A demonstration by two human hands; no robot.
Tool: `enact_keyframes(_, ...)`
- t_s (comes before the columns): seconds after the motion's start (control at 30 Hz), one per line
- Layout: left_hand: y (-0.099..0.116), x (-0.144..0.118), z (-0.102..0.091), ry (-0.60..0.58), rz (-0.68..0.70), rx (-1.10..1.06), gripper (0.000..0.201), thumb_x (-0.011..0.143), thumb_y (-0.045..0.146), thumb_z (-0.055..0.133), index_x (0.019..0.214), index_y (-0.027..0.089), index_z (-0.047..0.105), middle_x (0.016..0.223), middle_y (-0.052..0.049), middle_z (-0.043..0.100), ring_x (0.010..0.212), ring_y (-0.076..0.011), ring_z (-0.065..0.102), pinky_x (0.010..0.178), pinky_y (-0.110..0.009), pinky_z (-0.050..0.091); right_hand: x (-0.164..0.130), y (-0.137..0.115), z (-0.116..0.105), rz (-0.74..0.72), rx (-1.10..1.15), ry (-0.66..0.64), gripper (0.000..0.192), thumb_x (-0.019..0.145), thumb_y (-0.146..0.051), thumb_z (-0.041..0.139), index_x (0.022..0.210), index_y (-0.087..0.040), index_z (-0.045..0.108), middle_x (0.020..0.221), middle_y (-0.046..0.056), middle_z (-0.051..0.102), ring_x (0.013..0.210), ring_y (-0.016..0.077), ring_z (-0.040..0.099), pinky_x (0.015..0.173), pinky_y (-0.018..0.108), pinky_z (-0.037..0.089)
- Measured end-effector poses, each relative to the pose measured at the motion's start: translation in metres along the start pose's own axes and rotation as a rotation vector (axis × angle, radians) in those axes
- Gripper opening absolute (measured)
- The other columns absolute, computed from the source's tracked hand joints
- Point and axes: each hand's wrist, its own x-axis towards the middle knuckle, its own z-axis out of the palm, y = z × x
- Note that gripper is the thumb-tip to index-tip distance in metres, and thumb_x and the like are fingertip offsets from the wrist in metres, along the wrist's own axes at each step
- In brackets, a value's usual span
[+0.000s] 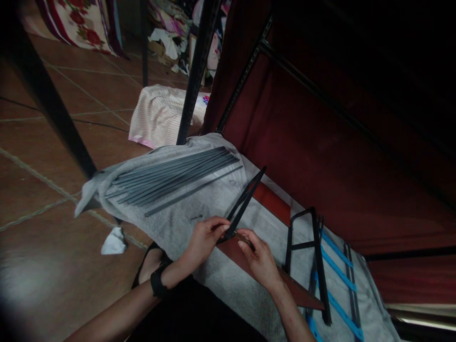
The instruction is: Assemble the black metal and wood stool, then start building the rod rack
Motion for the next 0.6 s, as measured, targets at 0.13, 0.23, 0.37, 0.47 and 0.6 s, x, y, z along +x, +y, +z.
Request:
enact_keyframes(0.13, 0.0044, 0.0021, -0.0025, -0.047, 0.013, 0.035, 0.017, 0.086, 0.023, 0.059, 0.087, 0.021, 0.076, 0.082, -0.002, 0.074, 0.069, -0.0145, 0.064, 0.066, -0.025, 0.048, 0.0006, 0.0012, -0.0010, 0.018, -0.001, 0.003, 0.032, 0.098, -0.044, 0.055, 0.123, -0.027, 0.065, 0.118, 0.005, 0.073, 0.111, 0.0216, 0.068, 0.099, 0.036, 0.052)
enact_keyframes(0.23, 0.0040, 0.0040, -0.0024, -0.080, 0.013, 0.037, 0.018, 0.087, 0.022, 0.058, 0.086, 0.020, 0.076, 0.078, -0.002, 0.073, 0.067, -0.0141, 0.063, 0.064, -0.024, 0.047, 0.0018, 0.0001, -0.0019, 0.020, 0.003, 0.004, 0.033, 0.097, -0.044, 0.056, 0.123, -0.027, 0.065, 0.120, 0.005, 0.073, 0.114, 0.0219, 0.067, 0.101, 0.037, 0.051)
enact_keyframes(0.37, 0.0031, 0.0038, -0.0017, -0.072, 0.022, 0.074, 0.019, 0.088, 0.021, 0.058, 0.085, 0.020, 0.076, 0.078, -0.002, 0.074, 0.067, -0.0138, 0.063, 0.065, -0.024, 0.047, 0.0020, -0.0030, -0.0021, 0.033, 0.012, 0.012, 0.033, 0.097, -0.045, 0.057, 0.123, -0.027, 0.066, 0.119, 0.004, 0.074, 0.113, 0.0218, 0.068, 0.100, 0.036, 0.052)
enact_keyframes(0.47, 0.0043, 0.0026, -0.0023, -0.076, 0.071, 0.136, 0.019, 0.089, 0.021, 0.059, 0.087, 0.021, 0.078, 0.083, -0.003, 0.076, 0.073, -0.0145, 0.066, 0.069, -0.025, 0.048, 0.0012, -0.0030, -0.0011, 0.044, -0.005, 0.018, 0.032, 0.096, -0.045, 0.058, 0.121, -0.027, 0.067, 0.114, 0.004, 0.075, 0.110, 0.0220, 0.070, 0.098, 0.036, 0.054)
enact_keyframes(0.6, 0.0042, 0.0031, -0.0031, -0.105, 0.059, 0.104, 0.020, 0.087, 0.020, 0.061, 0.089, 0.022, 0.080, 0.084, -0.003, 0.076, 0.075, -0.0147, 0.066, 0.070, -0.025, 0.048, 0.0002, -0.0007, 0.0013, 0.039, 0.009, 0.048, 0.032, 0.096, -0.044, 0.058, 0.123, -0.027, 0.064, 0.117, 0.004, 0.075, 0.112, 0.0224, 0.070, 0.099, 0.037, 0.054)
